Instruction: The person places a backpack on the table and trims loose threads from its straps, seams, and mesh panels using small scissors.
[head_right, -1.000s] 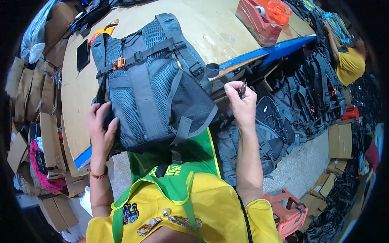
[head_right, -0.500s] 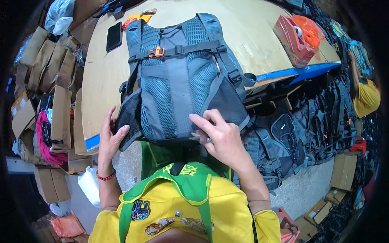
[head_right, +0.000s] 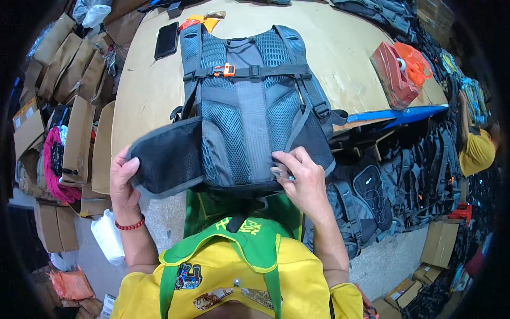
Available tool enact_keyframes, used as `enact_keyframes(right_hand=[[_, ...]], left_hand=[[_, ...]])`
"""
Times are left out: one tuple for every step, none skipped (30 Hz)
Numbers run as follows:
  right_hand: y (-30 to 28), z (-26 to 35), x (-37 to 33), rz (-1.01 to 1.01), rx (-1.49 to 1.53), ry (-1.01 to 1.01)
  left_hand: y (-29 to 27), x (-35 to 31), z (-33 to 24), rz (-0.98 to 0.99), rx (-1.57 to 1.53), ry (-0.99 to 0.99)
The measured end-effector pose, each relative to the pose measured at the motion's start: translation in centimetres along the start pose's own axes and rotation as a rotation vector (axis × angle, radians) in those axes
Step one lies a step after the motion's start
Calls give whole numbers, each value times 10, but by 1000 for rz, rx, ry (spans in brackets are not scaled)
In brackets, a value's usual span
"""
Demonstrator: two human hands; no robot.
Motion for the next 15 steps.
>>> enact_keyframes(right_hand=[[0,-2,0,-6,21,11],[-1,-1,0,-6,22,4],[-3,-4,0,-26,131,59],[-3,-9,0,-44,231,118],[-3,-14,0,-62,331,178],[-5,-19,-1,-83,435,242],[-7,-18,-1,-84,427,241],[-8,-17,-2,-101,453,259],[-9,-14,-2,-115,479,278],[-9,-12,-2,-128,506,296],[-8,-11,-3,-139,534,314],[-8,-11,-3,-144,528,319],[-8,-11,-2,-130,483,302],[-7,-10,-1,-118,439,286],[-6,-10,1,-105,396,271]], left_hand=[[8,0,-8,-47,-42,141],[10,1,13,66,84,32],[8,1,35,173,208,-75],[61,0,15,552,375,324],[92,-6,24,646,660,425],[115,-12,34,735,953,521],[121,-14,38,736,947,525],[126,-19,43,731,1041,561],[130,-24,49,724,1136,594],[132,-29,53,714,1232,625],[133,-32,56,700,1328,653],[130,-31,54,750,1226,654],[122,-31,51,796,1125,651],[113,-31,49,804,1121,651],[100,-26,46,744,909,512]])
Point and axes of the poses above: each hand's wrist, its own x-axis towards the middle knuckle, its own y-axis out of the palm, z = x × y, the point moved 6 cm from there along x, towards the middle knuckle
